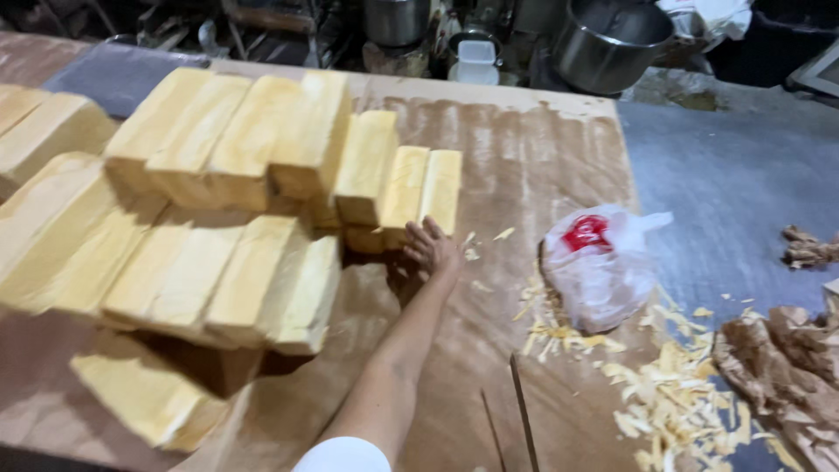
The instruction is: The person shaves the crusts off multiple loaves of bread using a knife, handling each loaf by hand and stacking the trimmed loaves together on a table.
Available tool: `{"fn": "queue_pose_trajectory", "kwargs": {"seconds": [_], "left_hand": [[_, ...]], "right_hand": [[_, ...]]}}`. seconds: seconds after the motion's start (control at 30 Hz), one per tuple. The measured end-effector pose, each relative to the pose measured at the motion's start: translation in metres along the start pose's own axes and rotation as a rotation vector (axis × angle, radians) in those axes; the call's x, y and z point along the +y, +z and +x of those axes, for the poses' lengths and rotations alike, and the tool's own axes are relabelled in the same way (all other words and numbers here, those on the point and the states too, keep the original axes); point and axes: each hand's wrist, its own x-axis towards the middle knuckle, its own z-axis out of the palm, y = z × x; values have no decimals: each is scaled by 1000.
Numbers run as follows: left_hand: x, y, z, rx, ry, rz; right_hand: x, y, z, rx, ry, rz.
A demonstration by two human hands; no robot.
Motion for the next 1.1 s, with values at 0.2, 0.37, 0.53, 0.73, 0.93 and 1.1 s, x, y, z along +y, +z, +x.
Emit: {"fn": "queue_pose_trajectory", "kwargs": {"seconds": [0.2,0.37,0.53,0.73,0.93,1.1], "left_hand": [[41,28,8,330,109,109],[89,-132,18,43,402,29],[14,-170,-123,47,1160,15],[-55,-123,-230,-288,997,-519],[-74,-155,-268,-419,926,-648],[-76,-175,-272,-405,904,-527]], "right_hand": [[57,-14,23,-33,111,98],[65,-43,-20,-149,366,177],[-56,-73,39,29,188,755],[-146,-80,43,-119,91,1011],[-194,-150,-82,135,179,284],[-243,-151,-116,212,74,146]]}}
